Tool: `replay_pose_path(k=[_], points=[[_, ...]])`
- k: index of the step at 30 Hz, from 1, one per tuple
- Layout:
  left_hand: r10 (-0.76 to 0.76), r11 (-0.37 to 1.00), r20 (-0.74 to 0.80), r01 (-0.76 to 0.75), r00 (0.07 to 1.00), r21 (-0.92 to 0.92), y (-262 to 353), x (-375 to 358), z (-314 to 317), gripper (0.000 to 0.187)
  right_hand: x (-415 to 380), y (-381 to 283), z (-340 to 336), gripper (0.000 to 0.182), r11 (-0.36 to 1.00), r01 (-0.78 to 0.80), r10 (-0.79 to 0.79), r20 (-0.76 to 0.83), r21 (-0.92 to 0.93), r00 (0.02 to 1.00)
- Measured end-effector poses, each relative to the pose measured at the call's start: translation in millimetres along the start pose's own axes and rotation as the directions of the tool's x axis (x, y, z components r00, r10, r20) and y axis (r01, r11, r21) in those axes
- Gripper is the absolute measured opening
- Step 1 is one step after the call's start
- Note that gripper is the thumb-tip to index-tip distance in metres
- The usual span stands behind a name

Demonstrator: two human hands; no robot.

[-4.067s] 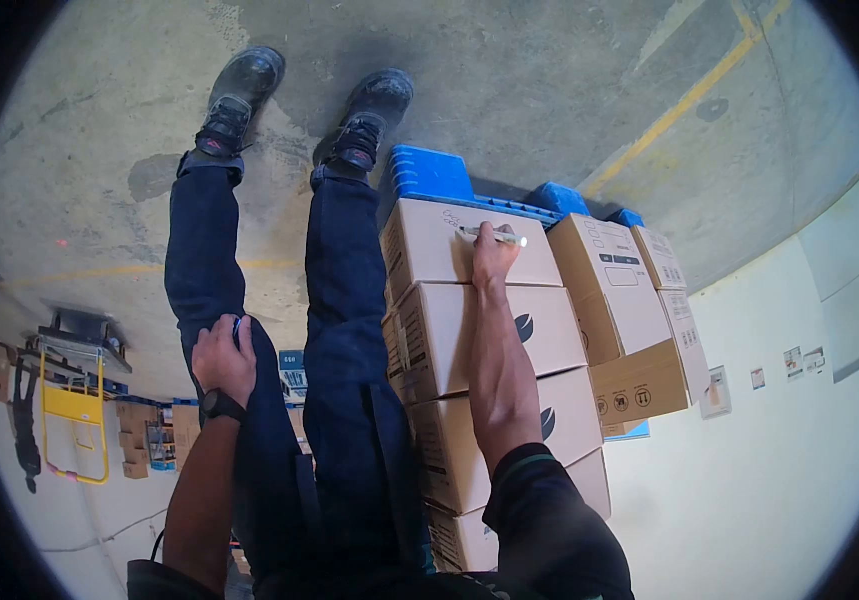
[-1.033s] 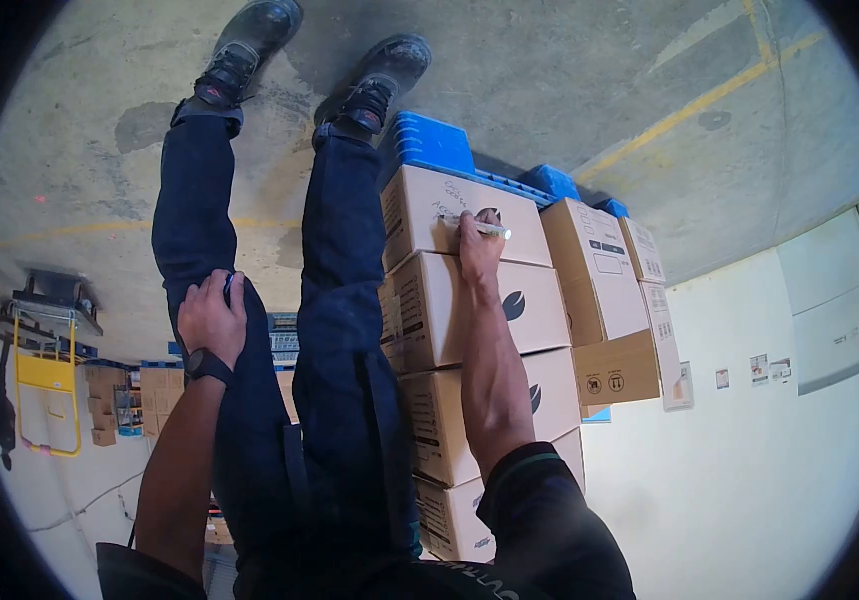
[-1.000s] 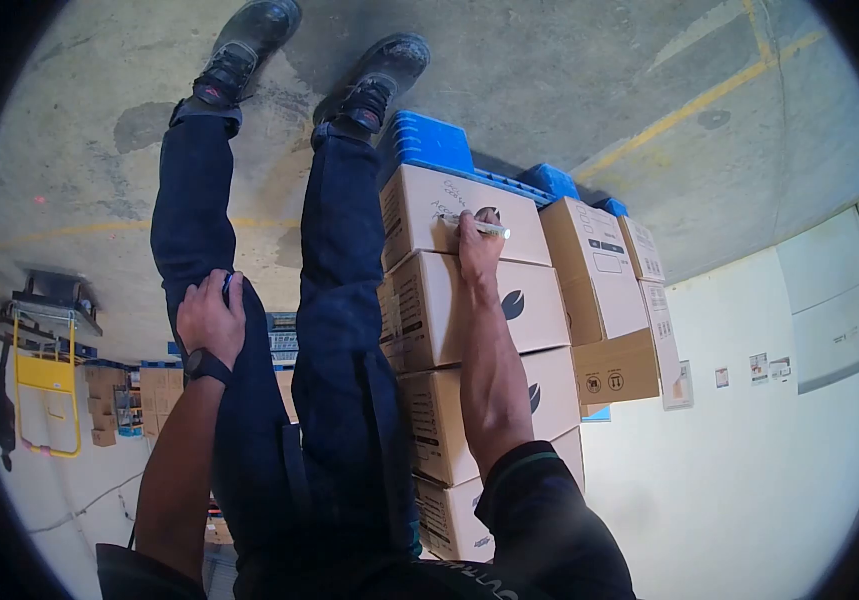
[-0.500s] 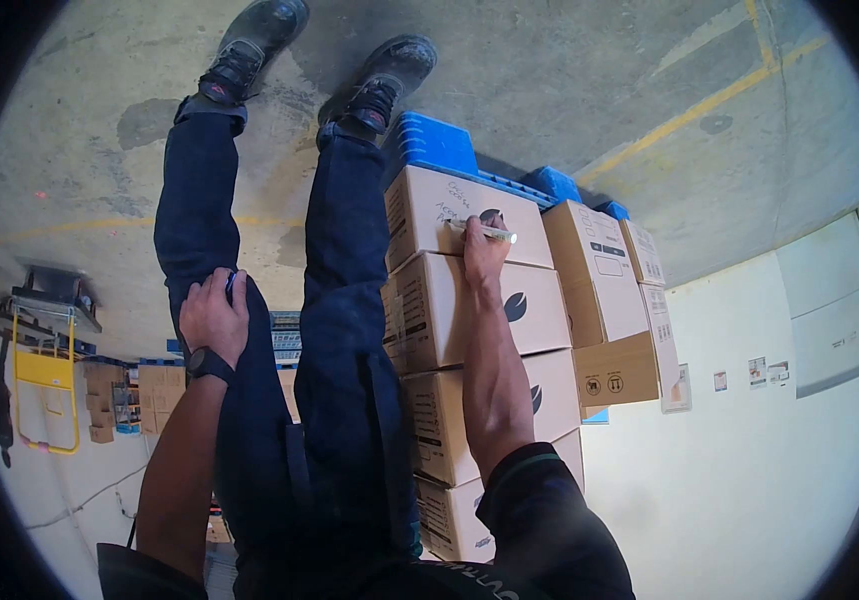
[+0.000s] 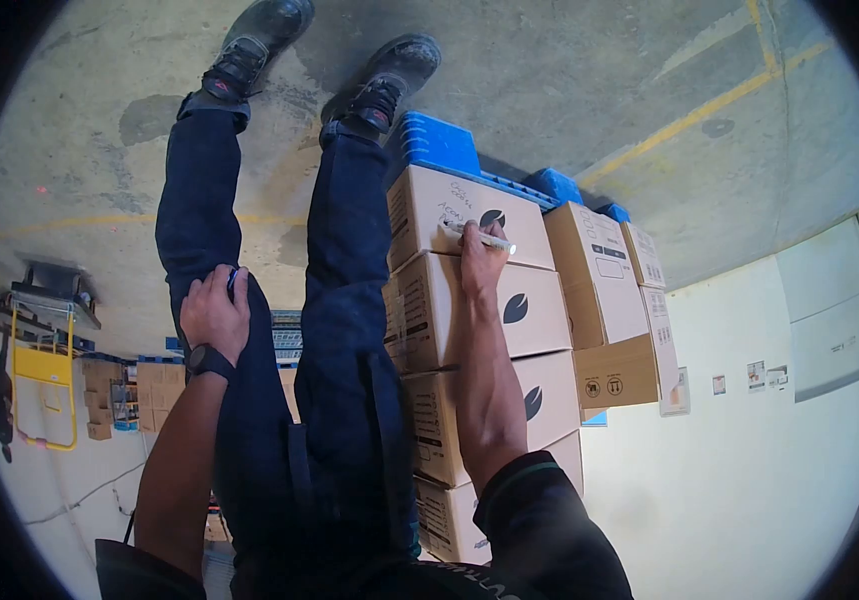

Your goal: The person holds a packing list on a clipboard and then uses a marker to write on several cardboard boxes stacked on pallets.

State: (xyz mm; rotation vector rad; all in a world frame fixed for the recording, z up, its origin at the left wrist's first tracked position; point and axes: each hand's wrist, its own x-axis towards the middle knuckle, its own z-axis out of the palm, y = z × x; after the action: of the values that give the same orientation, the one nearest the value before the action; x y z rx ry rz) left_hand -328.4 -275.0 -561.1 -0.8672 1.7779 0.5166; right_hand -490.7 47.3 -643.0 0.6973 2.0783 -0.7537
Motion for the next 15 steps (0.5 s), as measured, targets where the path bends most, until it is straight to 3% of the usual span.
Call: replay_pose_path(k=[2,6,10,12,15], points=[[-0.006,1.0,0.033,0.006,0.999,0.006,0,-4,1,0.028,-6,-7,3,0.027,0.998,-0.01,0.011,0.014,-0.058,1.0],[0.015,0.999,-0.041,-0.016,0.999,-0.037,0,-3,3,0.028,-3,-5,5,0.027,0.973,0.032,-0.019,0.061,-0.23,0.998],[0.023,0.999,-0.041,-0.024,0.999,-0.034,-1,-3,4,0.029,-2,-3,3,0.026,0.983,0.019,0.005,0.135,-0.18,0.991],[0.015,1.0,-0.025,-0.015,1.0,-0.016,-1,-3,4,0.028,-3,-8,6,0.025,0.992,0.003,0.009,0.086,-0.128,0.996],[0.012,1.0,-0.015,-0.012,1.0,0.002,-1,-3,4,0.028,0,-1,4,0.024,0.982,0.024,-0.013,0.063,-0.189,0.998]])
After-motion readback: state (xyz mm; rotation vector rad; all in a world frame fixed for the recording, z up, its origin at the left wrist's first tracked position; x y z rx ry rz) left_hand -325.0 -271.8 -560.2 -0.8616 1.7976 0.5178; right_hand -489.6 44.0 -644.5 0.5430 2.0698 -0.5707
